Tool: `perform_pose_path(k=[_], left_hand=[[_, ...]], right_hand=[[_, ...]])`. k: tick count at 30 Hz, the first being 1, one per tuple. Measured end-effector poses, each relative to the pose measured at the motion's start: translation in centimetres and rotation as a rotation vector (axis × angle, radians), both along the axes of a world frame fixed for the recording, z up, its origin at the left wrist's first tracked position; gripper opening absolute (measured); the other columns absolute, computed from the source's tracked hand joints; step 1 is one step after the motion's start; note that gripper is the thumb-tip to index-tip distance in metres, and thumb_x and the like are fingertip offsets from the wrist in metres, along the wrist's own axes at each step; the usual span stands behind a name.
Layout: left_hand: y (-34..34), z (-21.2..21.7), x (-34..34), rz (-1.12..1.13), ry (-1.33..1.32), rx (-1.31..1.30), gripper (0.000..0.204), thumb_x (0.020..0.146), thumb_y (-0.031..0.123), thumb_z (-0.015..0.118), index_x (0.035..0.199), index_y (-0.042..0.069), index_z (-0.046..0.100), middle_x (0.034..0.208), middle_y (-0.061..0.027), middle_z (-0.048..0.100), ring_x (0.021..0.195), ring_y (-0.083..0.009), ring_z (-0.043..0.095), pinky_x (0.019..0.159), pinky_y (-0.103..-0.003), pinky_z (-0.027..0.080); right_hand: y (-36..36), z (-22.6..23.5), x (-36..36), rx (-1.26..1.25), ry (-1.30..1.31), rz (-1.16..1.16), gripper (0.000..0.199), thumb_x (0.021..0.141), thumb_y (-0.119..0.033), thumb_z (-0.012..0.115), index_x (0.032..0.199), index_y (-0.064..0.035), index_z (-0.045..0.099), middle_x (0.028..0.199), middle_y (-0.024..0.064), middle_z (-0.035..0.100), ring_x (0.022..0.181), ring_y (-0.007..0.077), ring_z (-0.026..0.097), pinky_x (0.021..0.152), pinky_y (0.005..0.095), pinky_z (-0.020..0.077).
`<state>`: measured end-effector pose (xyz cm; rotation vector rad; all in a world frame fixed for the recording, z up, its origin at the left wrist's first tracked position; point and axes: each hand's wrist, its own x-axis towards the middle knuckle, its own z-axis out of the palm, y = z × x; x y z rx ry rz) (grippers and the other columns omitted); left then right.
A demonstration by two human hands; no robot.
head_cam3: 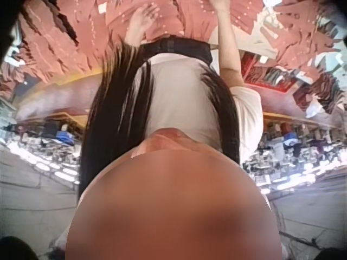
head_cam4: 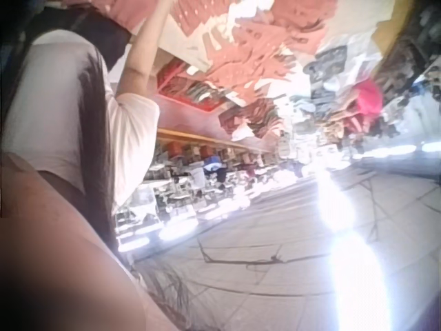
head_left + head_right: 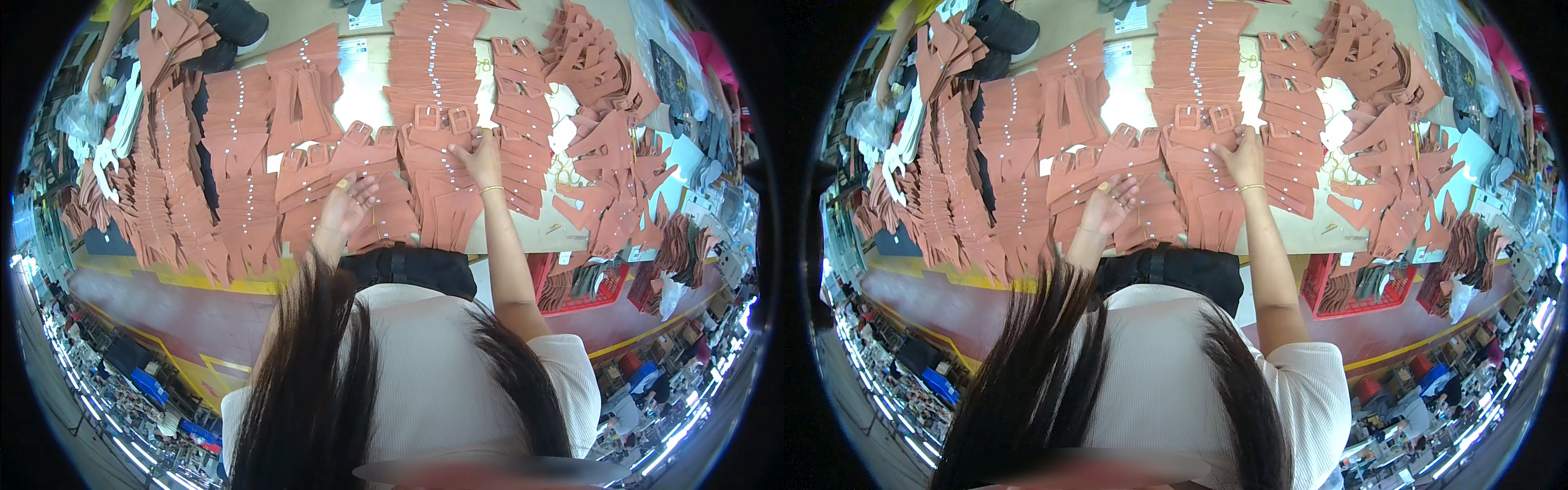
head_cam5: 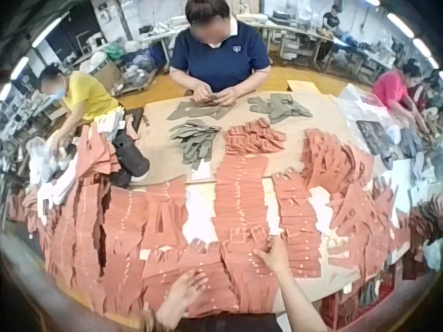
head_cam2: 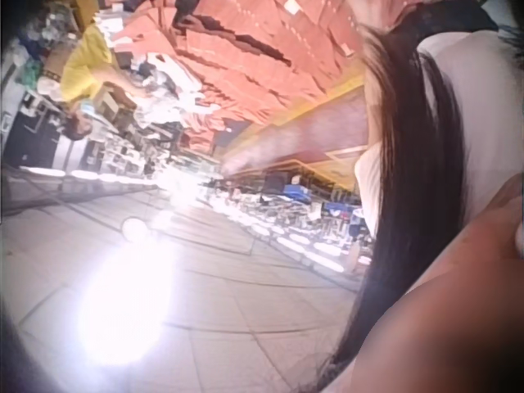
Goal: The person sorts and stacks pink fabric pieces with white dots on a table. They repeatedly pick up pieces, align them, and place them into neat piles while occasionally adjusting the arrangement.
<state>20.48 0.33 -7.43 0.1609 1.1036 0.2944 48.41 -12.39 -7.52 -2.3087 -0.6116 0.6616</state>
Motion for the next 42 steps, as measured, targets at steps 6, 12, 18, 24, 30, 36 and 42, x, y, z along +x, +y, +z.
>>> perform_pose_path(k=[6, 12, 18, 24, 30, 36, 42], left_hand=[[0.4, -1.1, -0.6, -0.014, 0.020, -0.056, 0.017, 0.098, 0.025, 0.040, 0.103, 0.012, 0.049, 0.097, -0.0101, 0.065, 0.084, -0.0219, 0.062, 0.069, -0.034, 0.048], [0.5, 0.2, 0.3, -0.032, 0.089, -0.116, 0.024, 0.100, 0.029, 0.036, 0.102, 0.011, 0.050, 0.106, -0.0105, 0.066, 0.081, -0.0197, 0.063, 0.067, -0.034, 0.048], [-0.3, 0.3, 1.7, 0.028, 0.070, -0.217, 0.027, 0.100, 0.029, 0.038, 0.112, 0.009, 0.051, 0.110, -0.0102, 0.065, 0.079, -0.0161, 0.063, 0.064, -0.031, 0.049], [-1.8, -1.0, 3.6, 0.184, 0.230, 0.004, 0.018, 0.099, 0.020, 0.043, 0.109, 0.008, 0.053, 0.095, -0.0108, 0.066, 0.068, -0.0151, 0.062, 0.058, -0.028, 0.048], [-1.1, -0.8, 3.3, 0.161, 0.272, 0.186, 0.012, 0.097, 0.015, 0.046, 0.102, 0.007, 0.053, 0.079, -0.0063, 0.060, 0.064, -0.0158, 0.060, 0.058, -0.030, 0.048], [-1.7, 3.3, 2.3, 0.293, -0.012, 0.360, 0.009, 0.094, 0.014, 0.050, 0.098, 0.006, 0.053, 0.090, -0.0048, 0.059, 0.084, -0.0180, 0.060, 0.073, -0.034, 0.048], [-2.3, 8.5, 0.4, 0.311, -0.282, 0.432, 0.031, 0.092, 0.026, 0.049, 0.115, 0.005, 0.049, 0.112, -0.0089, 0.057, 0.111, -0.0239, 0.054, 0.098, -0.042, 0.041]], right_hand=[[0.3, -0.7, -0.2, 0.011, -0.143, -0.020, 0.056, 0.064, -0.025, 0.085, 0.101, 0.0021, 0.052, 0.091, 0.0171, 0.058, 0.082, 0.0315, 0.058, 0.074, 0.0393, 0.0479], [0.4, 0.3, 1.4, -0.150, -0.083, 0.110, 0.041, 0.073, -0.029, 0.077, 0.092, 0.0029, 0.058, 0.079, 0.0110, 0.059, 0.071, 0.0217, 0.055, 0.067, 0.0341, 0.0456], [1.1, 4.2, 1.1, -0.116, -0.029, 0.140, 0.032, 0.079, -0.026, 0.070, 0.087, 0.0012, 0.057, 0.068, 0.0104, 0.056, 0.062, 0.0218, 0.052, 0.061, 0.0342, 0.0443], [2.2, 8.4, 0.2, -0.052, -0.066, 0.193, 0.032, 0.079, -0.026, 0.069, 0.081, 0.0014, 0.053, 0.062, 0.0138, 0.053, 0.059, 0.0290, 0.054, 0.060, 0.0393, 0.0438], [3.8, 13.7, -0.7, -0.161, -0.042, 0.263, 0.029, 0.080, -0.023, 0.068, 0.081, 0.0020, 0.055, 0.067, 0.0135, 0.059, 0.061, 0.0235, 0.057, 0.059, 0.0346, 0.0456], [5.7, 15.4, -3.2, 0.210, 0.227, 0.263, 0.019, 0.087, -0.016, 0.065, 0.087, -0.0003, 0.055, 0.077, 0.0106, 0.065, 0.064, 0.0143, 0.061, 0.057, 0.0289, 0.0483], [5.2, 13.2, -9.4, 0.403, 0.987, 0.154, 0.018, 0.092, -0.013, 0.060, 0.103, -0.0007, 0.051, 0.089, 0.0078, 0.066, 0.067, 0.0141, 0.063, 0.054, 0.0267, 0.0529]])
